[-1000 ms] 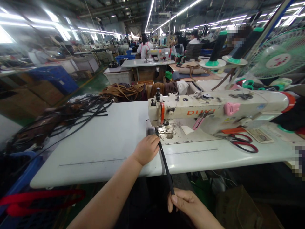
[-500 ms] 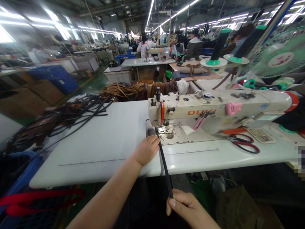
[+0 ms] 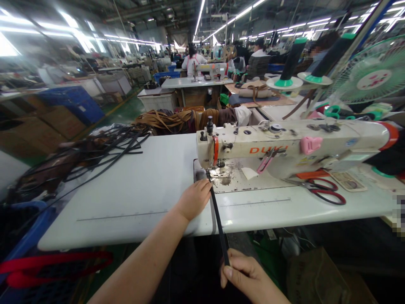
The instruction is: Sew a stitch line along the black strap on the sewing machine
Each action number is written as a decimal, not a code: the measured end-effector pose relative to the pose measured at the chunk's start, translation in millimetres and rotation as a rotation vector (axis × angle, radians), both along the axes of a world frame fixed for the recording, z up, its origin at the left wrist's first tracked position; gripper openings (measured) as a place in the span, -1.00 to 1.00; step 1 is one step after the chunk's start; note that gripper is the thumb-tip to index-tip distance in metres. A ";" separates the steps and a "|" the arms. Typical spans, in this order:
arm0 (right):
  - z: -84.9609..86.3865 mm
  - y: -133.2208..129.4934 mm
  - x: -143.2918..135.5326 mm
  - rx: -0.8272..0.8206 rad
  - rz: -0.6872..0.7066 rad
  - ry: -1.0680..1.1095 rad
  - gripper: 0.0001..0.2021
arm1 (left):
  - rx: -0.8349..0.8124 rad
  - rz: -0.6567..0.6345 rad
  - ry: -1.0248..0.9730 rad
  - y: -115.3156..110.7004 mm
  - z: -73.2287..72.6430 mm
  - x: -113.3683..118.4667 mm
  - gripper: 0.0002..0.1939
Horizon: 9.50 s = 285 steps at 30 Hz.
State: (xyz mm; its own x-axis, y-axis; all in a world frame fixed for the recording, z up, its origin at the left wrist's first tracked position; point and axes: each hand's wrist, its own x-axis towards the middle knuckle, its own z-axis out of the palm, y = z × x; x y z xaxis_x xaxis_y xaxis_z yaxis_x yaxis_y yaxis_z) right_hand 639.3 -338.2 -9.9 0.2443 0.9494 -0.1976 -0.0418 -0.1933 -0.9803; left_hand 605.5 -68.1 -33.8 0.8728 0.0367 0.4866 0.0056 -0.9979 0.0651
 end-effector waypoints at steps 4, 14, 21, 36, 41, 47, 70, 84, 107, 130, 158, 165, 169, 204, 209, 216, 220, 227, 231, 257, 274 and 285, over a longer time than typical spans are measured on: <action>2.4 4.1 2.4 0.013 -0.065 -0.030 -0.48 | 0.044 -0.030 -0.034 0.3 -0.7 -1.2 -0.84; 7.4 32.1 1.7 0.009 -0.266 -0.218 -0.67 | 0.041 -0.050 -0.022 -0.1 5.0 -1.3 -0.84; 5.6 43.2 5.7 -0.034 -0.285 0.053 -0.53 | 0.027 -0.028 -0.016 1.1 0.3 -1.7 -0.82; 6.4 19.5 -3.3 -0.060 -0.268 0.109 -0.49 | 0.002 -0.025 0.011 1.1 1.9 -2.0 -0.85; 3.1 15.7 -3.3 -0.064 -0.263 0.102 -0.47 | 0.001 -0.023 0.006 1.2 0.5 -1.8 -0.83; -2.1 13.4 -3.7 -0.054 -0.227 0.091 -0.45 | 0.012 -0.023 -0.001 0.1 2.3 -1.9 -0.87; -9.4 9.9 -4.6 -0.008 -0.142 0.088 -0.46 | 0.018 -0.021 -0.042 0.0 -1.5 0.5 -0.78; -11.8 23.9 -6.4 0.005 -0.256 0.092 -0.50 | 0.054 -0.033 -0.025 -1.2 2.1 -0.4 -0.89; -3.6 13.3 -11.0 -0.038 -0.210 0.116 -0.46 | 0.106 -0.056 -0.062 0.5 4.3 -0.5 -0.82; 1.7 10.8 -10.2 -0.044 -0.200 0.078 -0.42 | -0.047 -0.023 0.024 3.4 -0.5 1.9 -0.76; 13.4 43.5 4.3 -0.039 -0.247 0.015 -0.67 | 0.012 -0.033 0.001 1.3 0.9 -0.5 -0.83; 14.5 28.4 5.0 -0.188 0.059 -0.092 -0.83 | -0.001 -0.040 0.036 3.4 -0.5 0.1 -0.81; -0.1 25.0 1.6 -0.269 -0.131 -0.526 -0.61 | 0.007 -0.033 0.026 3.5 -1.2 0.5 -0.83; -3.0 13.2 -3.9 -0.093 -0.186 0.105 -0.39 | 0.009 0.032 0.051 0.9 -4.3 4.3 -0.72; -3.5 10.5 -3.9 -0.044 -0.177 0.108 -0.44 | 0.061 -0.020 -0.009 0.3 -0.6 1.3 -0.80; -3.2 15.2 -2.7 -0.048 -0.208 -0.052 -0.44 | 0.085 -0.021 -0.035 0.1 -1.8 0.3 -0.83; -0.9 20.6 -2.1 -0.053 -0.289 -0.012 -0.45 | 0.070 -0.025 -0.041 1.3 -2.6 0.2 -0.81; 4.0 23.1 -2.8 -0.078 -0.305 0.113 -0.41 | 0.072 -0.025 -0.051 1.8 -1.2 0.1 -0.82; 2.1 20.3 -4.2 -0.083 -0.307 0.122 -0.42 | 0.049 -0.021 0.006 2.3 -2.5 -0.1 -0.80; -0.6 18.4 -7.4 -0.085 -0.277 0.143 -0.41 | 0.088 -0.039 -0.038 1.7 -0.6 -0.6 -0.84; -2.4 16.5 -10.3 -0.114 -0.251 0.215 -0.38 | -0.026 0.010 0.024 1.8 -3.9 1.7 -0.72; -6.3 19.2 -4.3 0.019 -0.250 -0.046 -0.46 | 0.053 -0.030 -0.005 1.2 -0.8 0.0 -0.83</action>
State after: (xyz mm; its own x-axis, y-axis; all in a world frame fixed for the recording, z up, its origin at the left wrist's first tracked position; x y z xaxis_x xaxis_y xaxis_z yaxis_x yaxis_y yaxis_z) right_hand 635.0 -319.0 -16.2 0.4805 0.8615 -0.1641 -0.0417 -0.1644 -0.9855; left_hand 605.5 -66.8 -34.6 0.8705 -0.0157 0.4919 -0.0246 -0.9996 0.0117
